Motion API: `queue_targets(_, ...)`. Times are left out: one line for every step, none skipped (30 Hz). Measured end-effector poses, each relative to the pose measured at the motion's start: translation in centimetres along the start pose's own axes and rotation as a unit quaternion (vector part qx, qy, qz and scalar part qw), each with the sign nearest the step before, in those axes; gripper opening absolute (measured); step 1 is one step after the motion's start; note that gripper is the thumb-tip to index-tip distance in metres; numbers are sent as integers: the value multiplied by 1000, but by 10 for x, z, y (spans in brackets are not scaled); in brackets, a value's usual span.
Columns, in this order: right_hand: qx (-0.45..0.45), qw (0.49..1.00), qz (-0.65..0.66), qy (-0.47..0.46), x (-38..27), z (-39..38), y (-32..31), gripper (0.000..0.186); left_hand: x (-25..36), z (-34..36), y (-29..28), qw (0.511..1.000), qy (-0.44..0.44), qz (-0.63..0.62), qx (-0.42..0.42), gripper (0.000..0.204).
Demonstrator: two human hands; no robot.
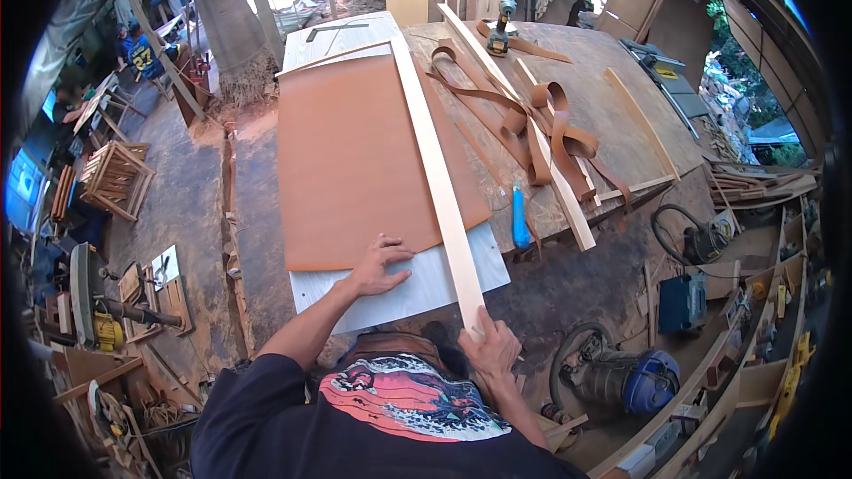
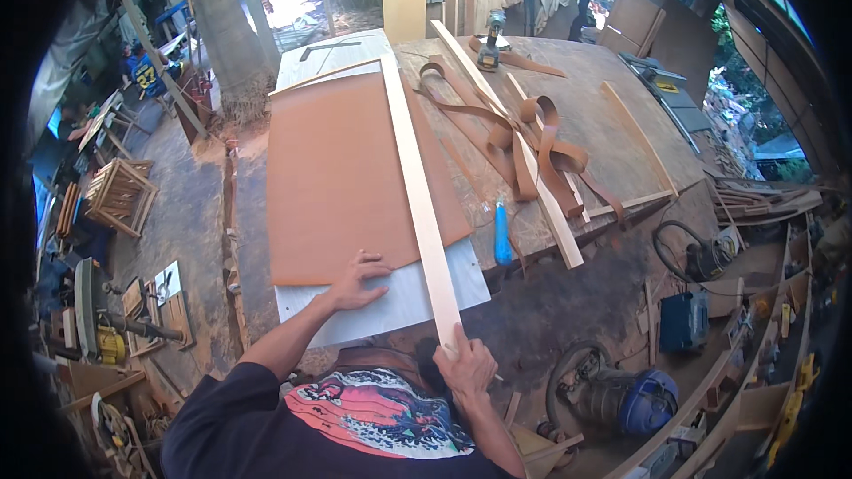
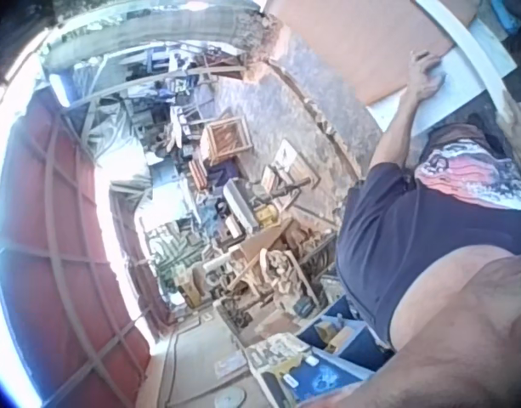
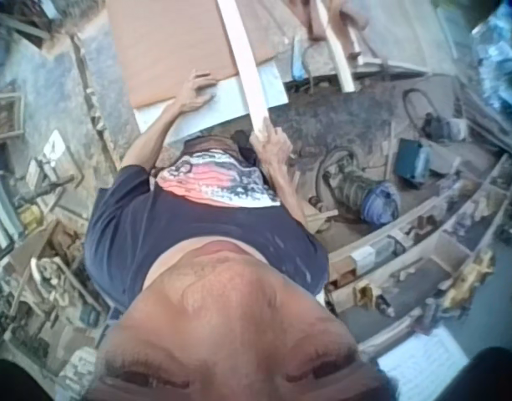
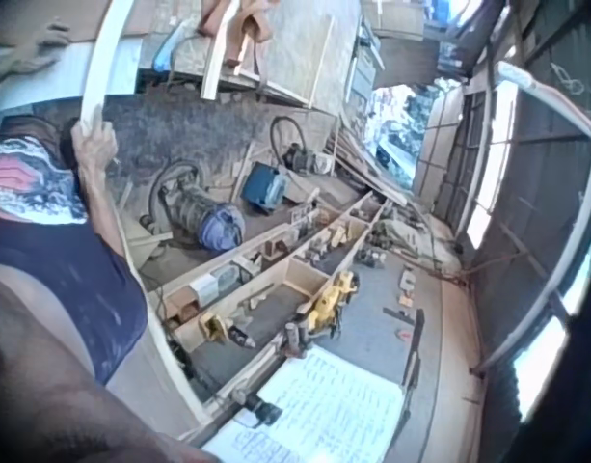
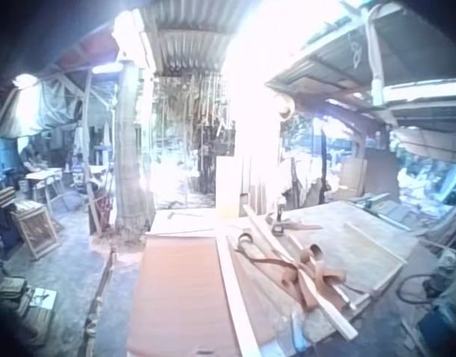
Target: Marking and cutting a brown sheet of material using a utility knife, metal ruler, and wooden guides.
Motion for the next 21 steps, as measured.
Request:
queue_targets(-3,1000,8,3,7,1,-1,61,3,1,1,1000,-4,4,0,45)
queue_targets(-5,1000,15,7,14,3,-2,61,6,0,-5,999,-10,4,34,44)
queue_targets(-7,1000,19,6,20,7,-2,61,9,0,-12,998,-15,3,68,44)
queue_targets(-10,1000,21,-4,25,11,-3,61,14,0,-17,998,-17,5,67,44)
queue_targets(-14,1000,24,-13,29,12,-5,62,19,-5,-27,993,-40,75,84,42)
queue_targets(-17,999,25,-11,33,14,-8,62,20,-10,-35,982,-61,145,101,40)
queue_targets(-27,999,19,-15,34,17,-10,63,14,-17,-36,982,-66,146,100,40)
queue_targets(-35,999,12,-20,35,21,-11,64,6,-21,-41,974,-63,182,115,37)
queue_targets(-36,999,13,-22,37,18,-14,64,0,-25,-44,965,-59,218,131,34)
queue_targets(-48,999,19,-16,42,13,-15,65,5,-23,-50,959,-40,246,133,28)
queue_targets(-58,998,24,-11,48,9,-15,66,1,-22,-50,958,-43,248,136,28)
queue_targets(-59,998,24,-15,52,8,-16,66,-2,-20,-48,955,-31,258,140,27)
queue_targets(-62,998,21,-21,54,1,-17,66,1,-22,-46,953,-21,267,142,25)
queue_targets(-65,997,18,-27,56,-4,-18,66,3,-24,-45,953,-23,267,142,25)
queue_targets(-67,997,18,-28,58,-5,-20,66,4,-26,-46,948,-30,280,147,25)
queue_targets(-70,997,18,-35,59,-5,-21,66,6,-25,-46,943,-34,293,152,24)
queue_targets(-72,996,18,-41,61,-6,-23,66,6,-27,-45,943,-35,292,153,24)
queue_targets(-72,996,17,-41,63,-5,-22,66,6,-31,-46,942,-29,293,163,25)
queue_targets(-57,996,21,-68,62,-2,-21,66,7,-33,-47,940,-24,295,172,25)
queue_targets(-41,994,26,-94,59,0,-22,66,9,-34,-46,940,-24,295,171,25)
queue_targets(-40,995,26,-89,59,0,-24,66,12,-35,-49,934,-22,306,181,26)
Point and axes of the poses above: each hand's wrist, its own z-axis towards the middle knuckle, its own y-axis out of the palm, x = y × z, the point moved 9 cm from there along z, towards the middle knuckle, and after that the axes turned 14 degrees about z, right-handed, at the moved point
